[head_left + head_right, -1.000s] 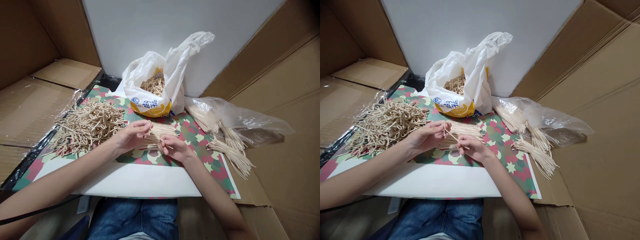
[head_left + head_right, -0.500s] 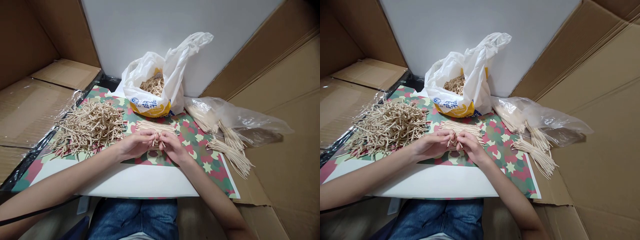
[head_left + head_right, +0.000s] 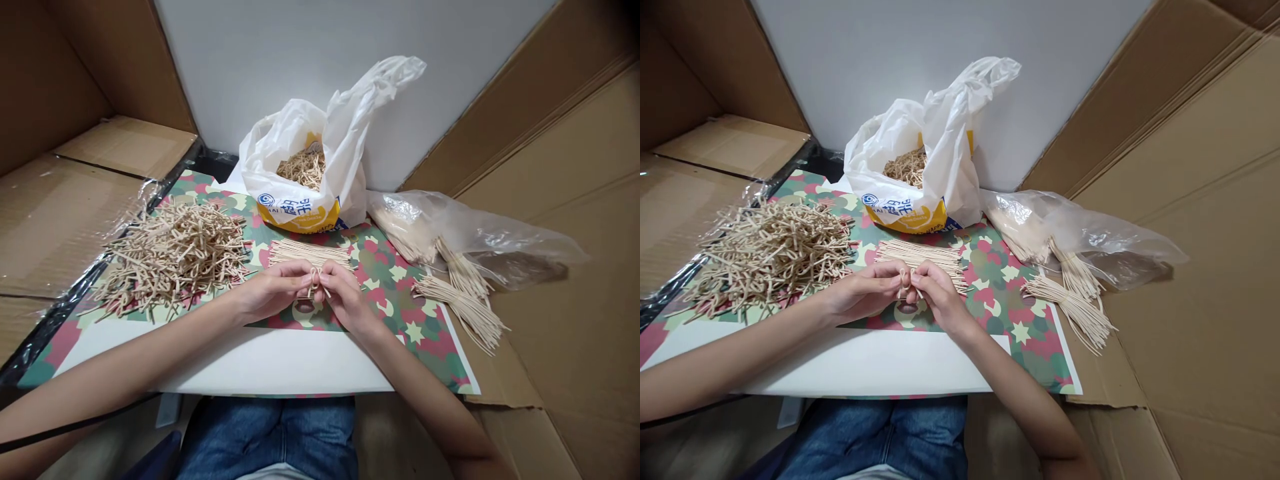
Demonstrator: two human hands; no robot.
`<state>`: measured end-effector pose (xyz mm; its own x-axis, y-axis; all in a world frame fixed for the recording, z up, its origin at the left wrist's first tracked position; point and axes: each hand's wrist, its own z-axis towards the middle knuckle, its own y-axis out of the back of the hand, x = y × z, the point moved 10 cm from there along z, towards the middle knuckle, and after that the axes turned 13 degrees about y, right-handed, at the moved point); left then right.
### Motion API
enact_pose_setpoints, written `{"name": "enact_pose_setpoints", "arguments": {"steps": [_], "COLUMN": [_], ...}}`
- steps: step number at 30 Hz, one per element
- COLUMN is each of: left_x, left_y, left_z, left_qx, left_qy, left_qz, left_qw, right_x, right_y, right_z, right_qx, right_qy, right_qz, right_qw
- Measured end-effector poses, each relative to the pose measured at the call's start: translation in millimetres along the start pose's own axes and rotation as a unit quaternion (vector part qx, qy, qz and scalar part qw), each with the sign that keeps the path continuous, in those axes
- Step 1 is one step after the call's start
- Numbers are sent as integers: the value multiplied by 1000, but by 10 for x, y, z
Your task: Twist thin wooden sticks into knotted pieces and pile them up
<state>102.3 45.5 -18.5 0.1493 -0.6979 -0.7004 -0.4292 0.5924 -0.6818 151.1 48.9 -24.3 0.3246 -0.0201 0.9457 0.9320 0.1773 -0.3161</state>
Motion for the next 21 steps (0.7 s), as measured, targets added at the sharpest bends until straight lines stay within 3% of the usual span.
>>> {"name": "enact_pose_setpoints", "arguments": {"steps": [3, 5, 8, 10, 13, 16, 21], "left_x": [-47, -133, -320, -411, -468, -470, -422], "left_y": [46, 130, 198, 163, 60, -45, -120], "left_z": [-12, -40, -108, -140, -174, -201, -206], "left_qx": [-50, -122, -225, -259, -271, -255, -218], "left_qy": [-3, -20, -68, -97, -129, -148, -130], "left_qz": [26, 98, 268, 378, 505, 586, 653], "left_qw": [998, 987, 934, 883, 809, 755, 714], "right_x": [83, 220, 483, 564, 533, 461, 338], "right_y": [48, 74, -30, -149, -223, -227, -191], "right_z": [-20, -38, -96, -143, -146, -110, -66], "right_qx": [-13, -12, 18, 52, 94, 128, 173], "right_qy": [36, 90, 213, 276, 291, 273, 227], "right_qz": [-77, -205, -418, -501, -564, -589, -603], "right_qw": [996, 975, 883, 818, 767, 750, 745]}}
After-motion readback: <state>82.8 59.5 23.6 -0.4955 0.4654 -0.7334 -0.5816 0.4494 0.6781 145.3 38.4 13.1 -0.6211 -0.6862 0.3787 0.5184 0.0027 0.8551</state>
